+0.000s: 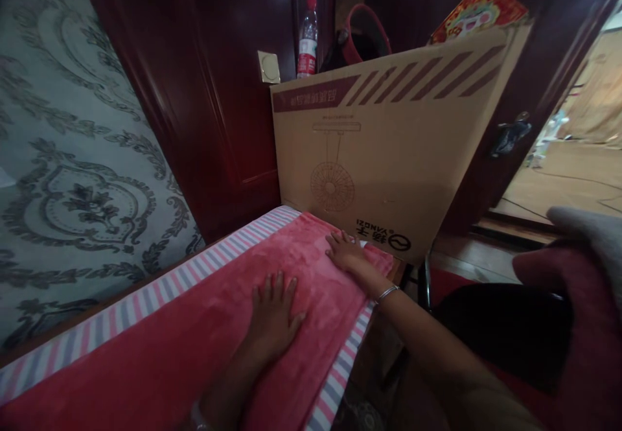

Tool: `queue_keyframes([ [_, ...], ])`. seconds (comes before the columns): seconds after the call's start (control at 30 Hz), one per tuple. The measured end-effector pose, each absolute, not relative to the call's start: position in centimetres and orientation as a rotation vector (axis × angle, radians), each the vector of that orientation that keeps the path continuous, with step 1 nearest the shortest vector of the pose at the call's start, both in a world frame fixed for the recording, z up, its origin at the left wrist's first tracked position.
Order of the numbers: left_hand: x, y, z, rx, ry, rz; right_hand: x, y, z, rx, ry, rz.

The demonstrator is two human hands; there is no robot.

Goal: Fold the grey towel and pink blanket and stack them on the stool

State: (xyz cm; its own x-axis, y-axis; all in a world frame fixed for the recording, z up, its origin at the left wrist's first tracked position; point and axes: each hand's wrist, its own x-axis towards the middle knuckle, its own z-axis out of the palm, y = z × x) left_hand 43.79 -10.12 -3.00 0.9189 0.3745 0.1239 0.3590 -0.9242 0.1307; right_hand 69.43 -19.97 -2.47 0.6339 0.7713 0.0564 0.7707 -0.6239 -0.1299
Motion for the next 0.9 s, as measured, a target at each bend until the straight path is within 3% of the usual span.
queue_keyframes([
  [0.27, 43.4, -10.6, -3.3, 2.903, 0.546, 0.219, 67.9, -13.1, -2.2, -2.587, -1.392, -0.087],
  [0.73, 42.1, -12.2, -2.5, 2.843, 0.479, 0.3, 69.4, -13.6, -5.9, -2.483, -1.387, -0.162],
  [0.9, 37.3, -10.1, 0.0, 2.839, 0.732, 0.209, 70.3, -13.4, -7.2, -2.483, -1.381, -0.187],
])
